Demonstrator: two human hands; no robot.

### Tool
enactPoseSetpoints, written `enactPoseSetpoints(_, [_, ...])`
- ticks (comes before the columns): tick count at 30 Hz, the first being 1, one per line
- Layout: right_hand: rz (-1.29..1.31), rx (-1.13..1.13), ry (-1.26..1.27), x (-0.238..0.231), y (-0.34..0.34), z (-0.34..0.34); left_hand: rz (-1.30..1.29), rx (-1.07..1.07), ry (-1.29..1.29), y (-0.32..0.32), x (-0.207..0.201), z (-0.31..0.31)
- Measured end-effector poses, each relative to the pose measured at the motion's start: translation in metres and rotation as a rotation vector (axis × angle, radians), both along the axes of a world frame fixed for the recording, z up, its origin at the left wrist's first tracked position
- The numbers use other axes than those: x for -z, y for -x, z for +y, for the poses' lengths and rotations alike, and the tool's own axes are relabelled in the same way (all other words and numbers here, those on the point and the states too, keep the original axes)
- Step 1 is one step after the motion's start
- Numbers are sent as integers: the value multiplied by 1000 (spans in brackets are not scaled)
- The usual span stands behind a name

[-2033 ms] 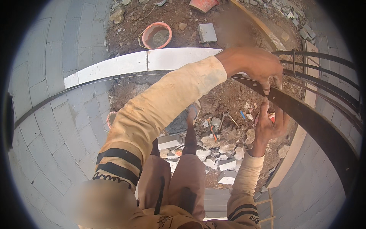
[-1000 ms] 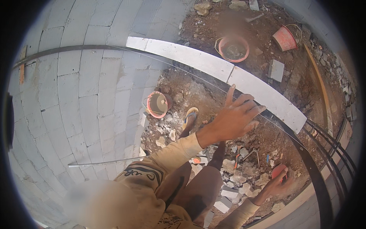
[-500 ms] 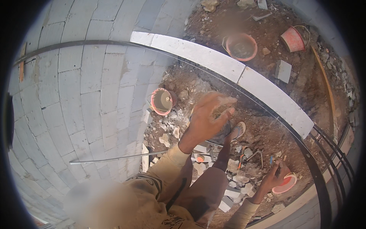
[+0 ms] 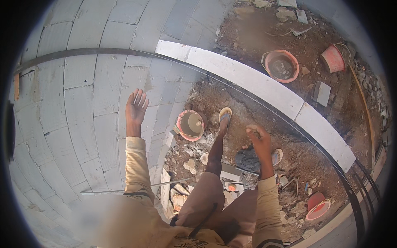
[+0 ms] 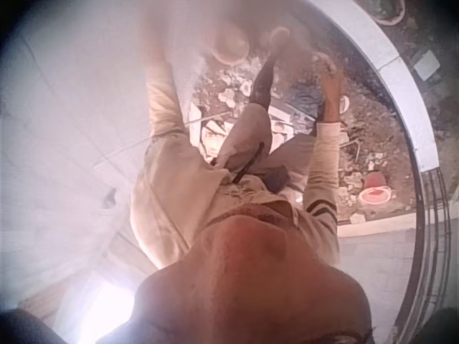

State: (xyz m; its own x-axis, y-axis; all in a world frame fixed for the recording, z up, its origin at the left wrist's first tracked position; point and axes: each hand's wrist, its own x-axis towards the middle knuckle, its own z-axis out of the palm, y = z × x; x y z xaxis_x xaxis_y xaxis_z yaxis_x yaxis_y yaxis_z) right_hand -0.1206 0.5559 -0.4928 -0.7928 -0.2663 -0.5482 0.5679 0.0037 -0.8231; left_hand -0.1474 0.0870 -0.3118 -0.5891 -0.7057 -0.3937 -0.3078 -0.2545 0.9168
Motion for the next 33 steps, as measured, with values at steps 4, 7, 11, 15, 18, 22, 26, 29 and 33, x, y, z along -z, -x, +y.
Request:
enactPoseSetpoints(4, [150,-92,318,29,85,-195,52,59,9,84,27,-140])
enactPoseSetpoints(7, [273,-154,399,45,153,-354,11,62,-2,127,53,-212])
enactPoseSetpoints(11, [529,8,369,39,213,-518,54,92,-14,174,82,-256])
enactPoseSetpoints(15, [601,143,386,27,253,-591,142,8,-39,186,95,-264])
enactPoseSetpoints(18, [581,205,395,17,275,-617,225,-27,-117,192,95,-266])
enactPoseSetpoints(22, [603,202,457,4,284,-641,279,45,-230,194,86,-272])
enactPoseSetpoints(26, [675,254,411,-7,285,-658,240,135,-198,192,77,-278])
enactPoseSetpoints(29, [705,360,380,-13,283,-665,241,199,-254,191,69,-283])
enactPoseSetpoints(33, [736,444,399,-15,280,-670,261,163,-366,192,65,-288])
